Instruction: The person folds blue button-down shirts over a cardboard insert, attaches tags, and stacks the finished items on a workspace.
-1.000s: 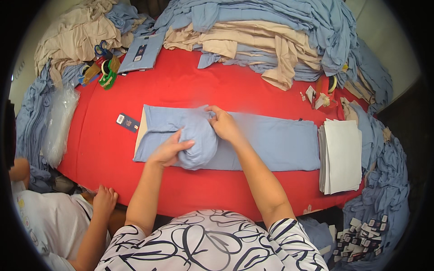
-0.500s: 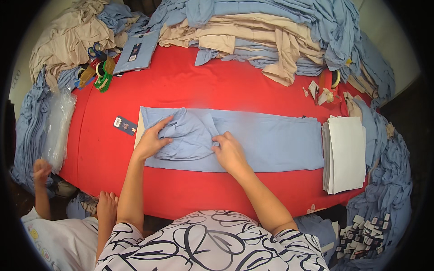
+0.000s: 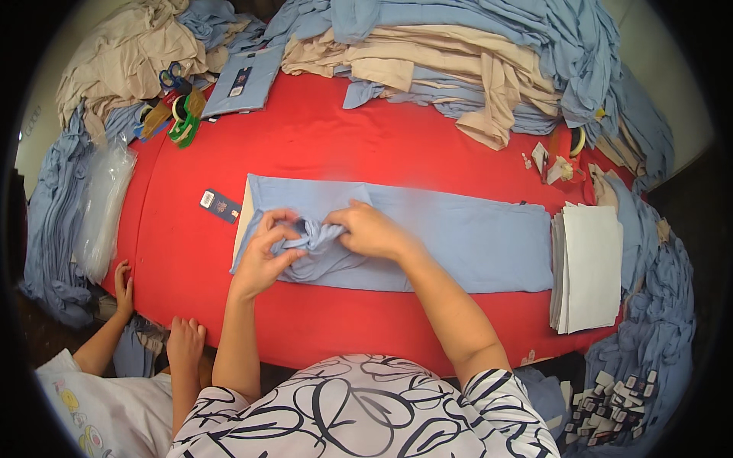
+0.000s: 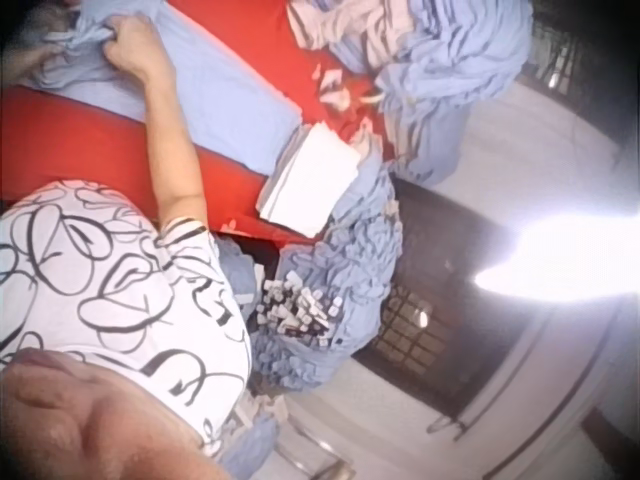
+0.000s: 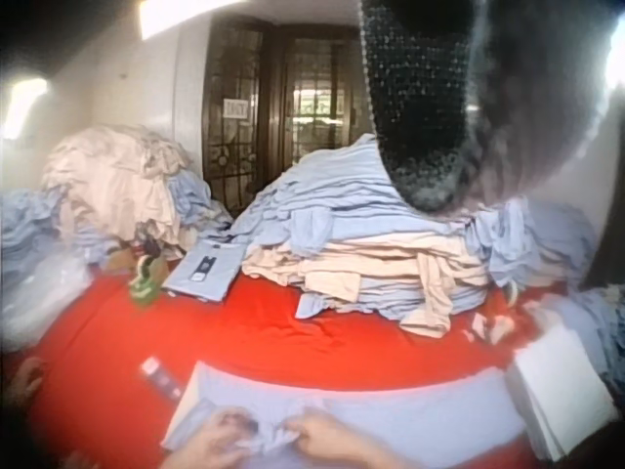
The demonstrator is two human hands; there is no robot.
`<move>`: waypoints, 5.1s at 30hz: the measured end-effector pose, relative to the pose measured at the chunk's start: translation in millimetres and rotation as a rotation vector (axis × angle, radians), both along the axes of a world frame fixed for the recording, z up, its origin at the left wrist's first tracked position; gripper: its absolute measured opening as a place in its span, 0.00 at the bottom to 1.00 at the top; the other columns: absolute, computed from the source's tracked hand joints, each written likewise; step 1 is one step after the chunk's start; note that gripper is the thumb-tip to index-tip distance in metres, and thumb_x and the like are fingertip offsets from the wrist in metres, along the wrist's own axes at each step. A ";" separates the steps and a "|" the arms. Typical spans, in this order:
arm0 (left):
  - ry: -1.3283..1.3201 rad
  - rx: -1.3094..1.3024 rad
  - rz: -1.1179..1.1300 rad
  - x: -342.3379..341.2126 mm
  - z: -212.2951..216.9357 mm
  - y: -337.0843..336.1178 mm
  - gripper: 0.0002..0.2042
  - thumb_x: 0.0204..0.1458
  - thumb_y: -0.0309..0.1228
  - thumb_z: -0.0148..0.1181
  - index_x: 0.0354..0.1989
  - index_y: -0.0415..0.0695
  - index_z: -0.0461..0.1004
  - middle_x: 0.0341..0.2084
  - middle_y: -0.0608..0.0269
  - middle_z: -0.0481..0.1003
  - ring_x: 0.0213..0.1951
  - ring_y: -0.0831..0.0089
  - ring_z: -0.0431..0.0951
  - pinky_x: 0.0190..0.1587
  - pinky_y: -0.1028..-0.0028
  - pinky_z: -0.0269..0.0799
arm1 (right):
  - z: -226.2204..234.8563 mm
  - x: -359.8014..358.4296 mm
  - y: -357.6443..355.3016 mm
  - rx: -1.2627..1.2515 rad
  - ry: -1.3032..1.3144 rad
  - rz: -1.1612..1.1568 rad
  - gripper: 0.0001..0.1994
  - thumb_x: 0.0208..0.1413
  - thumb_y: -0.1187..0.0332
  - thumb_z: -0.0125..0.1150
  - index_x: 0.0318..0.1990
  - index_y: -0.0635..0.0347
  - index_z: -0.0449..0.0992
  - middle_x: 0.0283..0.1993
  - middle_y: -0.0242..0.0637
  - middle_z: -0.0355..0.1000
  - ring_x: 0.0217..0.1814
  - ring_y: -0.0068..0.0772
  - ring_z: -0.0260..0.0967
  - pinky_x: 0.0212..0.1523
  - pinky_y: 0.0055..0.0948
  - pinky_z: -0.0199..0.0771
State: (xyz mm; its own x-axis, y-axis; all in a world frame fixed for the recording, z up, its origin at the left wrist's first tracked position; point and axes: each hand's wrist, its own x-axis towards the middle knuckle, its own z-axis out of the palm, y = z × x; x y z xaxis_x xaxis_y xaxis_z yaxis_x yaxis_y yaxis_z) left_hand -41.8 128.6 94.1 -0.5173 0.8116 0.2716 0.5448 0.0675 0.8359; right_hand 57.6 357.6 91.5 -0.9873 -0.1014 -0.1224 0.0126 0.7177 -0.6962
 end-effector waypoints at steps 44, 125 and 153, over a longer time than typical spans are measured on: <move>-0.514 -0.065 0.497 1.0 -32.3 -12.5 0.16 0.60 0.30 0.60 0.53 0.39 0.65 0.35 0.60 0.75 0.37 0.80 0.73 0.36 0.77 0.68 | -31.3 33.4 -39.8 0.402 0.114 -0.305 0.47 0.45 0.39 0.68 0.71 0.51 0.59 0.77 0.48 0.47 0.80 0.58 0.32 0.74 0.65 0.25; 0.648 -0.164 0.230 142.8 -75.5 162.4 0.24 0.50 0.34 0.67 0.57 0.42 0.74 0.56 0.54 0.68 0.52 0.56 0.67 0.53 0.58 0.61 | -36.1 204.6 87.3 0.079 -0.014 -1.282 0.21 0.52 0.58 0.70 0.45 0.66 0.75 0.43 0.40 0.70 0.43 0.34 0.69 0.45 0.34 0.73; -0.213 -0.395 0.713 -2.7 -52.6 -24.2 0.16 0.47 0.34 0.71 0.39 0.33 0.80 0.23 0.53 0.80 0.24 0.65 0.79 0.31 0.67 0.75 | -13.3 57.3 22.7 -0.148 0.251 -0.608 0.26 0.67 0.60 0.48 0.67 0.66 0.62 0.71 0.50 0.59 0.73 0.51 0.56 0.71 0.43 0.55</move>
